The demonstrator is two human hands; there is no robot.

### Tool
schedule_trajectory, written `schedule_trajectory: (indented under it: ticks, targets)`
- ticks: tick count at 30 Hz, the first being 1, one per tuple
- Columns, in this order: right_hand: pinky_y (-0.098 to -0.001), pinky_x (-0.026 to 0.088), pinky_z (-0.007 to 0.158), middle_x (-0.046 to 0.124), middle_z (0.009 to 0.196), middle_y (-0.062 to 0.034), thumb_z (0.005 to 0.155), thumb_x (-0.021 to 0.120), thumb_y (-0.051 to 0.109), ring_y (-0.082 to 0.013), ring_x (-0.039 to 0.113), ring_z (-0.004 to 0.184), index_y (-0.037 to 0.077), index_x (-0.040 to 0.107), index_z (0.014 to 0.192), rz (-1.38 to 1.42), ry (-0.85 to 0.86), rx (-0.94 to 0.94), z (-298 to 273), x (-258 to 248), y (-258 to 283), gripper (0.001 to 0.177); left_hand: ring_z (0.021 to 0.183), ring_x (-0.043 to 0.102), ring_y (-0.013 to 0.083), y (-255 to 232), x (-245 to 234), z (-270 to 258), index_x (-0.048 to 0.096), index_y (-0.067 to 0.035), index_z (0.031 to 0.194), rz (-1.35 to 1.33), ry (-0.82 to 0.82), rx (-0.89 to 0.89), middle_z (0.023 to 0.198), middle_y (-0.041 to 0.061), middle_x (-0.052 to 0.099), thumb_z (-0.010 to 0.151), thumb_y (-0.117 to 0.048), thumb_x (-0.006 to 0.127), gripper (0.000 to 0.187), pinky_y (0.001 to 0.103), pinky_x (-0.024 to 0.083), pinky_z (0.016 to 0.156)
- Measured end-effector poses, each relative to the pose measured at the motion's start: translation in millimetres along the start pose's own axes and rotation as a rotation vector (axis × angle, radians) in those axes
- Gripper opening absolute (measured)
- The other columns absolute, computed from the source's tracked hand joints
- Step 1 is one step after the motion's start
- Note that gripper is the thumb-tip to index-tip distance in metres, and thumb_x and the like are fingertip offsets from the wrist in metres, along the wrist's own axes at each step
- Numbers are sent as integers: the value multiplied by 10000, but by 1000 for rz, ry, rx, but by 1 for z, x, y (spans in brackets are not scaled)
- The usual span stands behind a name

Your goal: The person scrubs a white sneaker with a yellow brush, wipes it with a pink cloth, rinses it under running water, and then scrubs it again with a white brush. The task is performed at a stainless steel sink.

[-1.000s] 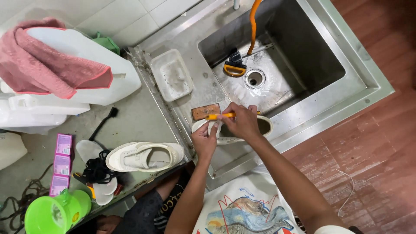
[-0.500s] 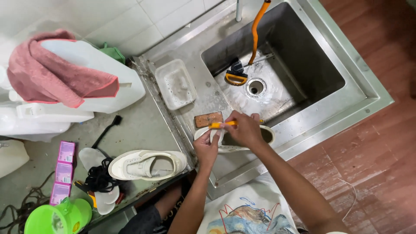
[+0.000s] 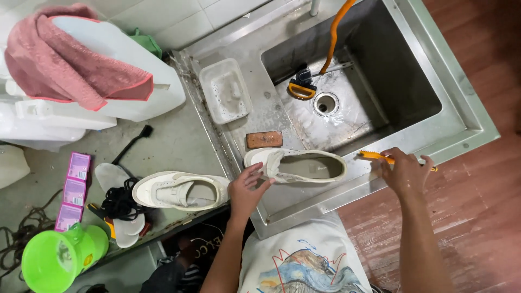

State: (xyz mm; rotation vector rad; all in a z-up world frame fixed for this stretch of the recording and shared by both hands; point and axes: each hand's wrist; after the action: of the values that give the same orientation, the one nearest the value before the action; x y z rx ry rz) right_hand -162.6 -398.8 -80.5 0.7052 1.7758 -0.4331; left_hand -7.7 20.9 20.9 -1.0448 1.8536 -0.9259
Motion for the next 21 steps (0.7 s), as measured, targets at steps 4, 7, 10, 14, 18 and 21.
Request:
schedule_trajectory:
  ticks: [4,7,10,14,18,21]
  targets:
    - [-534,164,1332,840,974,16,993,766,440,-235,769,1060,258,752,1190,-27,-66,-94,1,6,-17,269,1047,827,180,29,-1,1,840,-108,1156,52,-21,196,1167,83,847,837,-228,899,346,320,685,950]
    - [-590,138,1359,801,1096,-1,985,767,374,-266,753,1087,238,753,1150,-8,-79,-133,-2,3,-18,215,1016,822,168,40,3,-1,858,-80,1080,64,-24,269,1175,110,840,902,-181,847,205,301,697,922]
    - [-676,136,1321,719,1351,-44,979,758,302,-283,672,1271,250,771,1202,-18,-132,-176,-8,-12,1,229,998,830,174,36,5,-4,849,-78,1111,88,-21,216,1205,100,835,920,-203,821,229,313,700,908]
    - [-585,461,1160,642,1363,-91,811,878,355,-419,680,1207,266,741,1194,403,-338,-498,-28,-33,73,416,1019,809,360,41,10,-8,812,-9,1118,83,-22,109,1282,217,781,995,-151,805,188,453,669,871]
    - [-715,336,1214,432,1628,-140,655,970,419,-428,462,1507,288,731,1223,247,-131,-670,-76,-53,157,630,1092,773,420,21,3,-21,812,-17,1121,171,1,18,1313,231,766,1004,-222,783,238,500,646,936]
    - [-742,216,1239,338,1727,-172,874,825,256,-402,332,1608,233,792,1093,69,-4,-653,-83,-36,171,223,1100,767,414,13,-3,-28,829,-62,1113,171,-31,-9,1320,196,774,993,-235,794,213,495,633,943]
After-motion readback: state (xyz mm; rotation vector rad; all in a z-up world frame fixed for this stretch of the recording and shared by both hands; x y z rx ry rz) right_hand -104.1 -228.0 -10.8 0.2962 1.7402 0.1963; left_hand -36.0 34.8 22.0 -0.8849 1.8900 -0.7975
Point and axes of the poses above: each hand's wrist, its own z-axis towards the middle knuckle, its own x-axis out of the palm, y = z × x
